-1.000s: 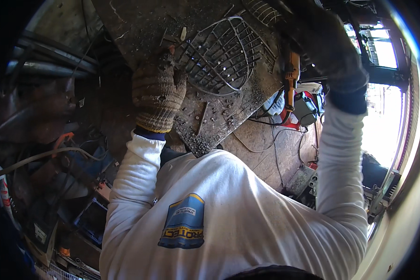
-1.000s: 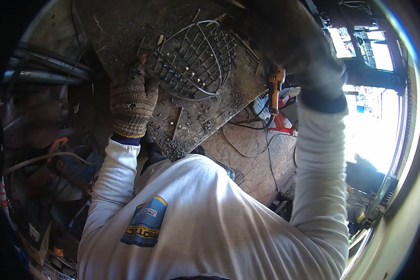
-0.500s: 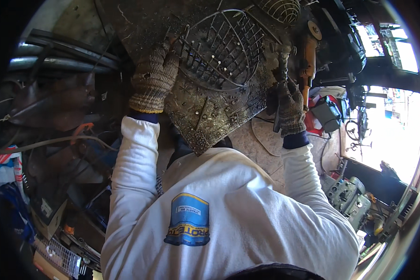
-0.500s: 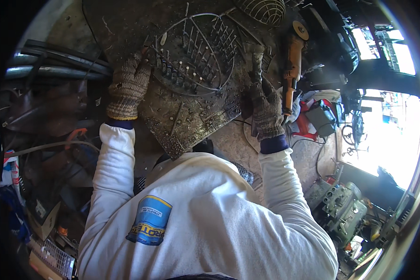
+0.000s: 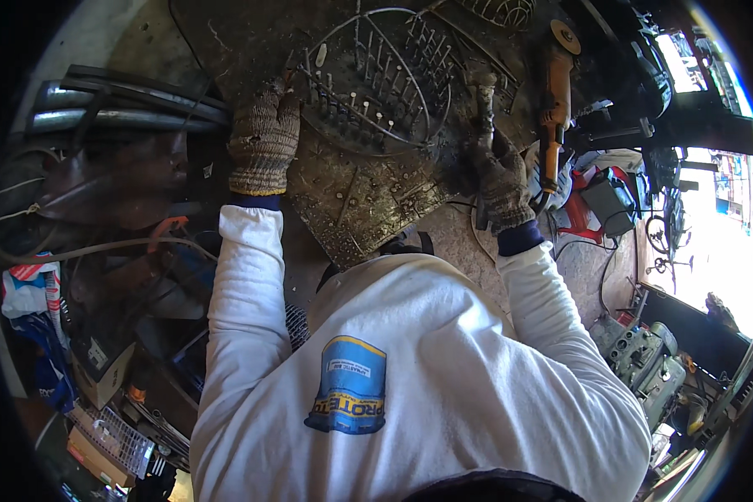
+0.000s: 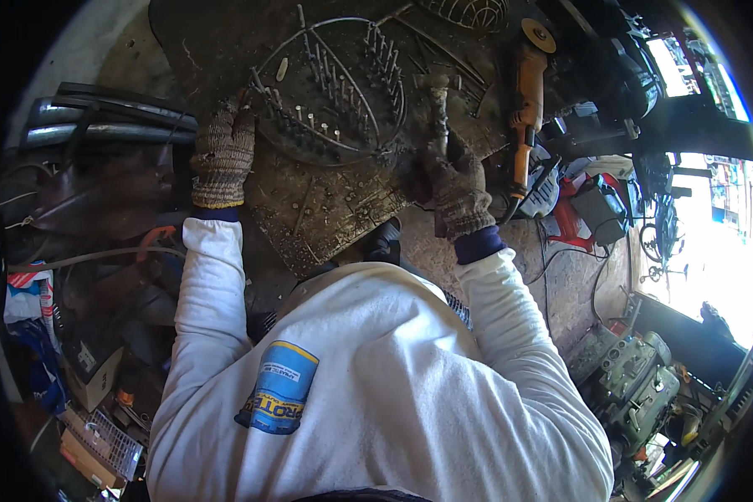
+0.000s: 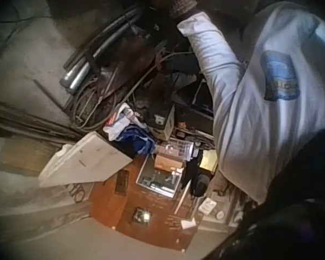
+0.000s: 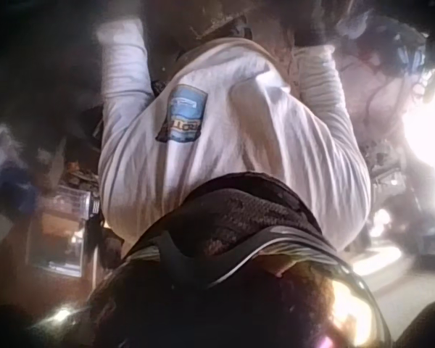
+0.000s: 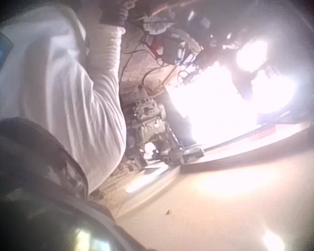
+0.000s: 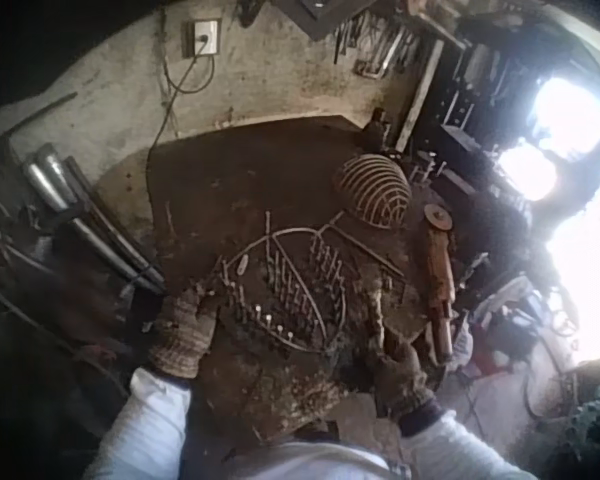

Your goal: The person uses a hammer to straighten and shape a metal wire frame against a workbench.

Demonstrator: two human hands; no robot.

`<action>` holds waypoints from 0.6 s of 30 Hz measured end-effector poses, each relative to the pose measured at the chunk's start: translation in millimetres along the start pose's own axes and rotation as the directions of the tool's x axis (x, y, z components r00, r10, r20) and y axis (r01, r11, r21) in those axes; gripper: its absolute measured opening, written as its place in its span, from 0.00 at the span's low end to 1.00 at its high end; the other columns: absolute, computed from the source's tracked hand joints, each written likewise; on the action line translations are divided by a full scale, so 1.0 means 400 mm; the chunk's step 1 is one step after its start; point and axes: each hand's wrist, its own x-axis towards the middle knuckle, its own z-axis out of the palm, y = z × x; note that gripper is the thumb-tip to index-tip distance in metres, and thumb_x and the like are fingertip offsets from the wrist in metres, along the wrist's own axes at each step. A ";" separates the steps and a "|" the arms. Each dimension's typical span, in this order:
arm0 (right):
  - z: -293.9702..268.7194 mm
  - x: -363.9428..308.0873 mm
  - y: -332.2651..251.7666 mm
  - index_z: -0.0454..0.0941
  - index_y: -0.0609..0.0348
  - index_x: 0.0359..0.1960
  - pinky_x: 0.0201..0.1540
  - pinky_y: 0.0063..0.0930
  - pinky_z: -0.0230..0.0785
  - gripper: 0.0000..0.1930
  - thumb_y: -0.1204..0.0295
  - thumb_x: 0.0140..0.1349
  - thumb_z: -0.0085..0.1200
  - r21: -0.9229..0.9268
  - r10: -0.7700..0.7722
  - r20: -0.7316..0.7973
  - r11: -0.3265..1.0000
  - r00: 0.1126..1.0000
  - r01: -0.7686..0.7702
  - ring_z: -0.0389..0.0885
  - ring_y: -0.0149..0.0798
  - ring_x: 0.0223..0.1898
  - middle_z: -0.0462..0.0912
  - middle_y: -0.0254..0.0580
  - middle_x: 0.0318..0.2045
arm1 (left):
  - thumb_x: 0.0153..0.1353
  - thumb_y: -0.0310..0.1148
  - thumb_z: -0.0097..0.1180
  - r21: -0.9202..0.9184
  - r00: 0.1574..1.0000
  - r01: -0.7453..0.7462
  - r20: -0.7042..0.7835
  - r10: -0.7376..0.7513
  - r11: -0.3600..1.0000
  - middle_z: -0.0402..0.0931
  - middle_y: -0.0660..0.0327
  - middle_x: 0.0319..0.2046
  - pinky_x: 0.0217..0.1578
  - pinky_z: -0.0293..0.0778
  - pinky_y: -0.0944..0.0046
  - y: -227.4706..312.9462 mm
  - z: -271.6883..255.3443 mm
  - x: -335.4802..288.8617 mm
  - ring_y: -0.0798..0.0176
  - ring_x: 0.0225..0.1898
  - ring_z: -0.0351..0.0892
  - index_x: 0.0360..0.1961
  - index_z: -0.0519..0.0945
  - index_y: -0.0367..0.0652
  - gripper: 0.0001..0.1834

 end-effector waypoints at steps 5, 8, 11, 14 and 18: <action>0.070 -0.005 -0.018 0.72 0.61 0.59 0.41 0.27 0.78 0.19 0.77 0.66 0.59 0.069 -0.033 -0.032 0.997 0.999 0.035 0.80 0.31 0.38 0.81 0.37 0.42 | 0.71 0.50 0.51 -0.071 0.996 0.039 0.084 -0.033 0.997 0.79 0.54 0.57 0.54 0.76 0.46 0.028 -0.039 0.016 0.44 0.56 0.80 0.61 0.79 0.56 0.22; 0.081 0.032 0.010 0.73 0.61 0.57 0.43 0.31 0.78 0.20 0.73 0.65 0.61 -0.124 -0.062 -0.007 0.990 0.998 0.060 0.82 0.36 0.41 0.82 0.42 0.42 | 0.70 0.48 0.52 -0.059 0.977 0.136 0.171 -0.125 0.989 0.79 0.54 0.58 0.56 0.75 0.46 0.051 -0.064 0.018 0.44 0.57 0.79 0.61 0.79 0.57 0.21; 0.111 0.023 0.005 0.73 0.61 0.58 0.47 0.37 0.77 0.24 0.65 0.64 0.64 -0.398 -0.097 -0.117 0.916 0.988 0.042 0.84 0.43 0.45 0.84 0.49 0.45 | 0.68 0.45 0.55 -0.053 0.983 0.113 0.155 -0.103 0.992 0.80 0.53 0.57 0.57 0.75 0.47 0.029 -0.053 0.022 0.44 0.56 0.79 0.60 0.80 0.57 0.21; 0.104 0.040 0.049 0.74 0.61 0.57 0.49 0.37 0.76 0.25 0.63 0.63 0.65 -0.406 -0.109 -0.149 0.913 0.983 0.040 0.83 0.42 0.45 0.84 0.47 0.46 | 0.69 0.44 0.53 -0.036 1.000 -0.028 0.013 0.028 0.999 0.81 0.53 0.54 0.55 0.76 0.50 0.027 -0.047 0.028 0.47 0.53 0.81 0.60 0.79 0.53 0.21; 0.099 0.054 0.079 0.75 0.61 0.55 0.46 0.29 0.78 0.18 0.69 0.66 0.62 -0.509 -0.133 -0.188 0.861 0.973 0.020 0.83 0.34 0.41 0.83 0.40 0.44 | 0.65 0.36 0.57 -0.084 0.956 -0.056 -0.292 0.029 0.995 0.82 0.51 0.47 0.53 0.78 0.51 0.161 -0.161 -0.002 0.47 0.49 0.82 0.53 0.81 0.42 0.17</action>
